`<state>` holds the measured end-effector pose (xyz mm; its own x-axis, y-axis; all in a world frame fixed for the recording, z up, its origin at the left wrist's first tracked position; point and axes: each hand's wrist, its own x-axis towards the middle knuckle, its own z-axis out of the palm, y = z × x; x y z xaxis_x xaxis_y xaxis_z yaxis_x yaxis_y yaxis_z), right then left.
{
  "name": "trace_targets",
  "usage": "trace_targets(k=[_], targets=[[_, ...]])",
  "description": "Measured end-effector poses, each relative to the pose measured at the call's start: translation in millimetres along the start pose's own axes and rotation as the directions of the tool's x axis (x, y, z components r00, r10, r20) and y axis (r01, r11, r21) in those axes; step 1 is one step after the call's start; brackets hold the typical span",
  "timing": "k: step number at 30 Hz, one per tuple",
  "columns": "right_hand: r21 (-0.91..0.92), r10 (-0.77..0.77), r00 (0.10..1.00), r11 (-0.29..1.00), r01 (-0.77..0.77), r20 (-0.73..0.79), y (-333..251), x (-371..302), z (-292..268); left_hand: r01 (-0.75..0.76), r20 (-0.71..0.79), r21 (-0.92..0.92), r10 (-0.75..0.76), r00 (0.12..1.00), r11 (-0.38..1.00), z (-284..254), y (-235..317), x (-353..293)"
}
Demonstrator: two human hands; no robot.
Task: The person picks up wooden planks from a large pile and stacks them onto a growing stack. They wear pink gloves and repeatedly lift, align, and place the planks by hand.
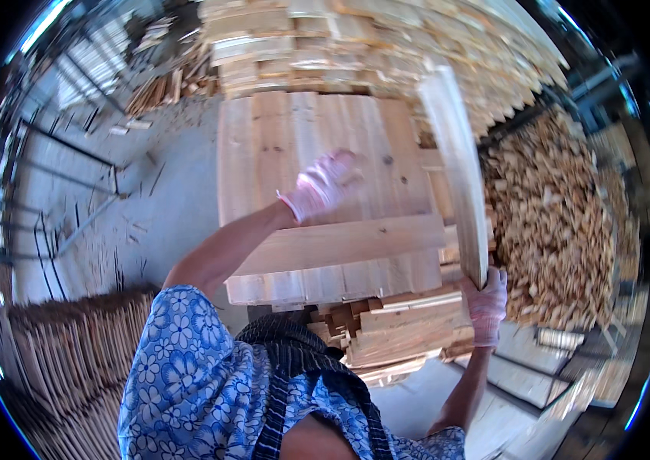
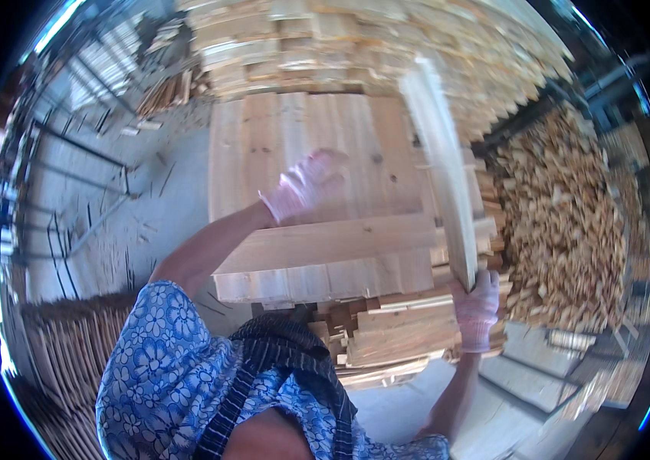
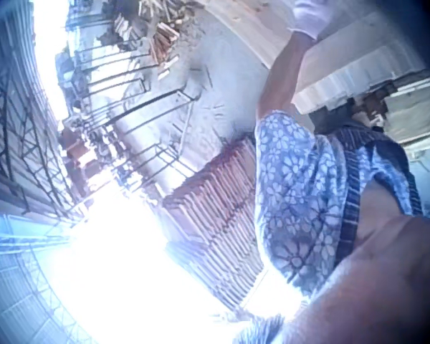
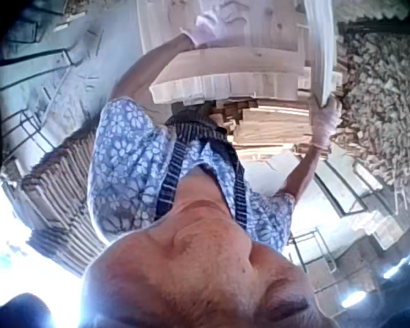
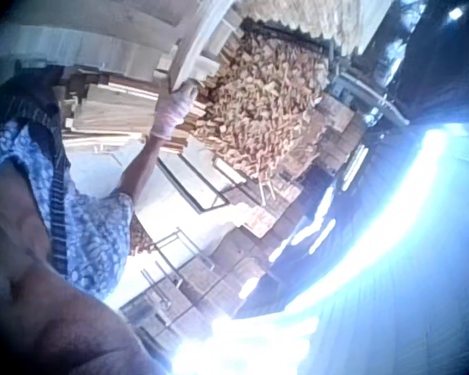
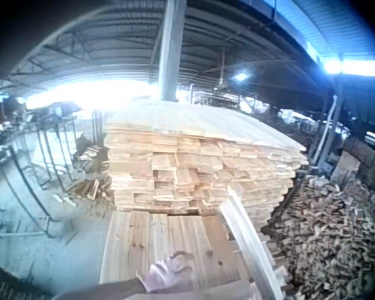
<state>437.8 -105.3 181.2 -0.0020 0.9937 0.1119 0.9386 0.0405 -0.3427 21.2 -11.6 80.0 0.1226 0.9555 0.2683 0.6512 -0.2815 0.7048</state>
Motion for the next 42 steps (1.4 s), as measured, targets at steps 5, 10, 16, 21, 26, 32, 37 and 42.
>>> trace_targets(k=[5, 10, 16, 21, 26, 32, 37, 42], targets=[[-0.047, -0.481, 0.811, 0.851, 0.524, 0.332, -101, 113, 6, -0.563, -0.135, 0.161, 0.583, 0.801, 0.811, -73, 41, -51], [-0.031, -0.532, 0.543, 0.696, 0.718, 0.65, -175, 212, 66, -0.333, 0.086, 0.59, 0.353, 0.932, 0.736, -137, -9, -55], [-0.166, -0.359, 0.634, 0.771, 0.615, 0.685, -135, 258, 140, -0.068, 0.426, 0.758, -0.414, 0.804, 0.649, -175, -70, -16], [-0.246, -0.42, 0.624, 0.663, 0.707, 0.659, -183, 204, 125, 0.02, 0.418, 0.725, -0.462, 0.782, 0.689, -180, -85, 2], [-0.266, -0.375, 0.628, 0.672, 0.691, 0.682, -205, 227, 112, 0.082, 0.411, 0.686, -0.479, 0.776, 0.723, -187, -79, 17], [-0.365, -0.442, 0.676, 0.601, 0.711, 0.59, -243, 297, 113, 0.153, 0.31, 0.708, -0.498, 0.81, 0.689, -218, -67, 50], [-0.429, -0.314, 0.763, 0.678, 0.597, 0.565, -255, 317, 170, 0.208, 0.272, 0.701, -0.526, 0.806, 0.682, -190, -103, 54], [-0.395, -0.701, 0.597, 0.458, 0.796, 0.39, -254, 249, 168, 0.187, 0.287, 0.722, -0.534, 0.795, 0.667, -188, -111, 49]])
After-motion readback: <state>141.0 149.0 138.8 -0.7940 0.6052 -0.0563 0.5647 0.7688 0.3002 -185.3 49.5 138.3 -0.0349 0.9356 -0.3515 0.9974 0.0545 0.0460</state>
